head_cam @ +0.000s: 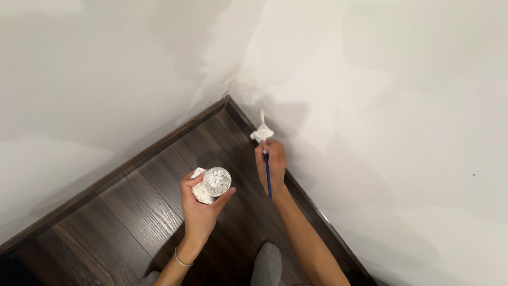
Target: The person applies a white substance from a container onto a piece of paper using a brush, then applies the substance to the corner of a wall where it meets the floor, and finally wipes the area with the paper.
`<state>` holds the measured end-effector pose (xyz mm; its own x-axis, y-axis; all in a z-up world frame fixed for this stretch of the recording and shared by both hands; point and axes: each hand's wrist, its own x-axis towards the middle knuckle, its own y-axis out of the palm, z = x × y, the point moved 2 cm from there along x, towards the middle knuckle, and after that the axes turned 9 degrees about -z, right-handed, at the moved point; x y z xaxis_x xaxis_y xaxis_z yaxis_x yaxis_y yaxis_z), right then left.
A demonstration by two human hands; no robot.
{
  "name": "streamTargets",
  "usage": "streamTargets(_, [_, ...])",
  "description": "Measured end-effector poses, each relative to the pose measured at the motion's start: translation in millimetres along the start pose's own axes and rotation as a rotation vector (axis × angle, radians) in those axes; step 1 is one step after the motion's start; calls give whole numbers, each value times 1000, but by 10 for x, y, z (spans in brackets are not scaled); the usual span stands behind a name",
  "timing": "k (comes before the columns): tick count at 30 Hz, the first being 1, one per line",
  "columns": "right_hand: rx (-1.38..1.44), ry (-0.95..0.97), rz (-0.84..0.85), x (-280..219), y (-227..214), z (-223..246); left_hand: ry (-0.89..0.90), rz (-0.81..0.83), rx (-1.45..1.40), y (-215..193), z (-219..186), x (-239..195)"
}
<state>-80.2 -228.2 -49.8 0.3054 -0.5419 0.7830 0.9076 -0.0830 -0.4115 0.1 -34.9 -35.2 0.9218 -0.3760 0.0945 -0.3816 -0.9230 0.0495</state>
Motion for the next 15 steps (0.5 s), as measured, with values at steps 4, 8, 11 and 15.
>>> streamTargets(4, [58,51,31,-19,33,-13,-19,-20,-25,-12,12,7])
streamTargets(8, [8,28,49,54,38,-28,-23,-3,-24,-12,-19,-4])
streamTargets(11, [17,108,18,2,63,4,-38,-25,-7,-28,-21,-8])
streamTargets(15, [57,10,6,96,80,-26,-31,-28,-55,-19,0,-4])
